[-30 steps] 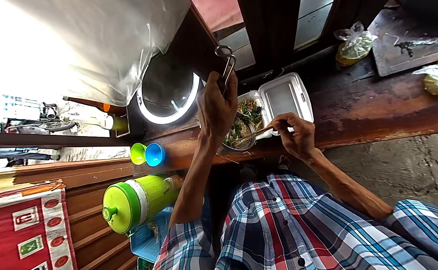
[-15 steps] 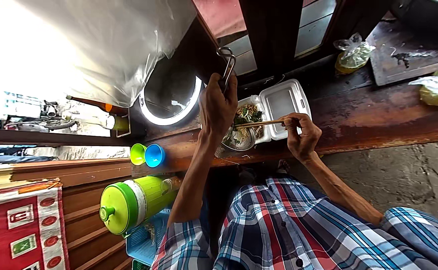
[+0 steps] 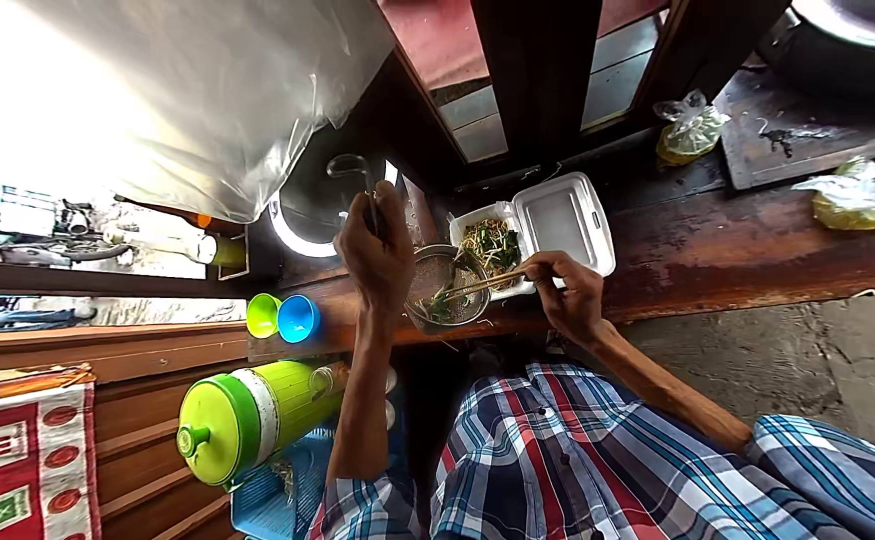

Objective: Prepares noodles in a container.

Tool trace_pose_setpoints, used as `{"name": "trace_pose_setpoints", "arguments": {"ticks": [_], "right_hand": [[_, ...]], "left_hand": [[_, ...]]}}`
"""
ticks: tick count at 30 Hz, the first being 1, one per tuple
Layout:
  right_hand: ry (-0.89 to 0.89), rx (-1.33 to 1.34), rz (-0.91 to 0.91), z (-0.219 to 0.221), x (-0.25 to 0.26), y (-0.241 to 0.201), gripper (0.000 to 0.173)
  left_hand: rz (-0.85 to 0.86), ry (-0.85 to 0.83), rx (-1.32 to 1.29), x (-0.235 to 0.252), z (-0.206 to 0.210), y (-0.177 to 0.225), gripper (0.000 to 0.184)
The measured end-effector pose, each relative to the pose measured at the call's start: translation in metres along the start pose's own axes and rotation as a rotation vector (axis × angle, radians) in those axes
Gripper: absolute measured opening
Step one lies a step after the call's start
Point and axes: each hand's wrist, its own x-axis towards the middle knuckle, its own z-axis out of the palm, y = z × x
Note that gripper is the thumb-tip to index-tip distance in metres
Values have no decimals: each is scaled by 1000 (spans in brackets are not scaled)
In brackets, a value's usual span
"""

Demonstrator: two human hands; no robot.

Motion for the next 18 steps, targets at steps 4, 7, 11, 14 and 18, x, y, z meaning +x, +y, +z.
{"name": "trace_pose_setpoints", "arguments": {"ticks": [4,7,11,14,18], "right_hand": [[-38,6,-70,2,1,-12,14],[9,9,-19,-13,12,-15,14],[66,-17,40,-16,17,-3,13],[124,-61,80,-21,19,7,15],[187,-94,110,-31,21,-3,17]], "left_hand": [[-92,12,-91,-21,-25,-17,38],[-112,6,-67,-22,-28,-21,40],[-105,-9,-69,-19,-30,-18,41],[-48,4,-103,-15,-26,-14,44],[-42,-37,-73,-13,-22,-12,43]]}}
